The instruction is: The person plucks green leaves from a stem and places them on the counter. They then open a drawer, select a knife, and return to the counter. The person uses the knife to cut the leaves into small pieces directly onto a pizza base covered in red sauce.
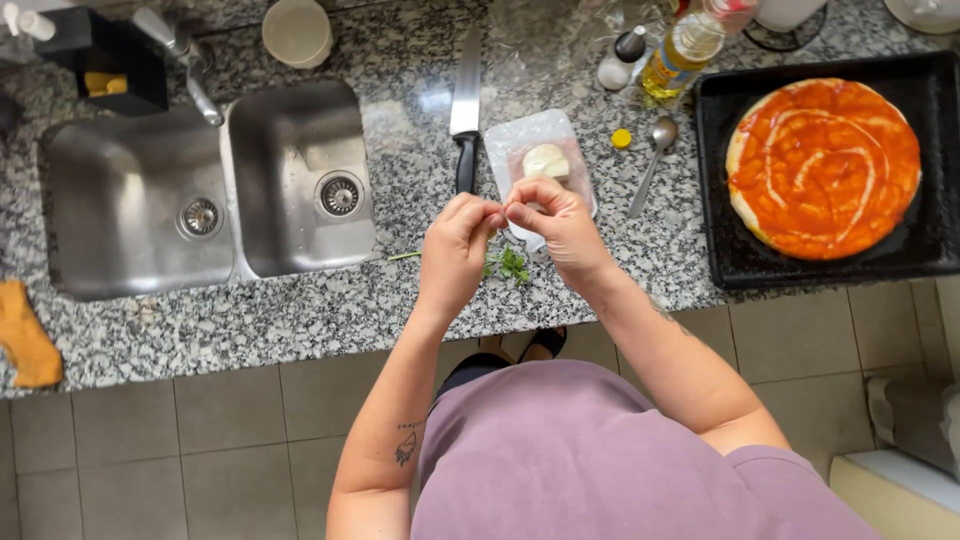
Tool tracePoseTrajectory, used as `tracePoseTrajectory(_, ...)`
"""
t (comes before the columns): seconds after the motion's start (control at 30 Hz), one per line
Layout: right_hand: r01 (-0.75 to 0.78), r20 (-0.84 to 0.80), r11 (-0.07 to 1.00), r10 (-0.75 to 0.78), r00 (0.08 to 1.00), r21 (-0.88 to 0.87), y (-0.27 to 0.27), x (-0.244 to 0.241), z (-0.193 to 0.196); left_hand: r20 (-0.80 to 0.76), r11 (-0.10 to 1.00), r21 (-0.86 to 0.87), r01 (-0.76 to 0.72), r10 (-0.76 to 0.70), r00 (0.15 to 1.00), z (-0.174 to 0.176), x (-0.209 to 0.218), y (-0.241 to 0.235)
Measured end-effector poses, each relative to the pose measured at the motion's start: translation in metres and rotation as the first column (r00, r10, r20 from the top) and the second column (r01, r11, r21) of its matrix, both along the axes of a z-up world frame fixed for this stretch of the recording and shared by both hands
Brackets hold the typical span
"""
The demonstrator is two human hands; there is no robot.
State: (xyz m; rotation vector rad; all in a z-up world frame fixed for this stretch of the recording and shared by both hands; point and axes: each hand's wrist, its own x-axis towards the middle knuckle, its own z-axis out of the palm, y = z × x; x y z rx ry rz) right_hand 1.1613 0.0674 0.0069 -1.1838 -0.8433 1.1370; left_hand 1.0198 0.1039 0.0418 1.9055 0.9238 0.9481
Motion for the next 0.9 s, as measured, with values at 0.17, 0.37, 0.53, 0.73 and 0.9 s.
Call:
tracePoseTrajectory(0.17, 0.030, 0.108, 0.999, -0.027, 0.994, -0.031, 0.003, 0.006, -0.022, -0.247, 0.990, 0.064, -0.125, 0.137, 0.959, -0.030, -0.044, -0.005)
tracePoseTrajectory(0.37, 0.068, 0.709, 0.998, -0.055, 0.703, 0.010, 0.004, -0.001, -0.093, -0.500, 0.989, -0.101, -0.108, 0.043, 0.865, -0.109, -0.090, -0.014)
tracePoseTrajectory(0.53, 0.182, 0.951, 0.983, -0.091, 0.296, 0.037, 0.013, -0.041, -0.091, -0.457, 0.987, -0.131, -0.091, 0.021, 0.889, -0.126, -0.109, 0.020)
tracePoseTrajectory(0.73, 0.324, 0.930, 0.905, 0.166, 0.329, -0.276, 0.032, -0.100, -0.112, -0.501, 0.984, -0.119, 0.131, -0.173, 0.848, -0.153, -0.126, 0.041)
tracePoseTrajectory(0.9, 0.400, 0.876, 0.839, 0.169, 0.452, -0.368, 0.023, -0.115, -0.121, -0.404, 0.880, -0.468, 0.080, -0.293, 0.866, -0.126, -0.134, 0.041)
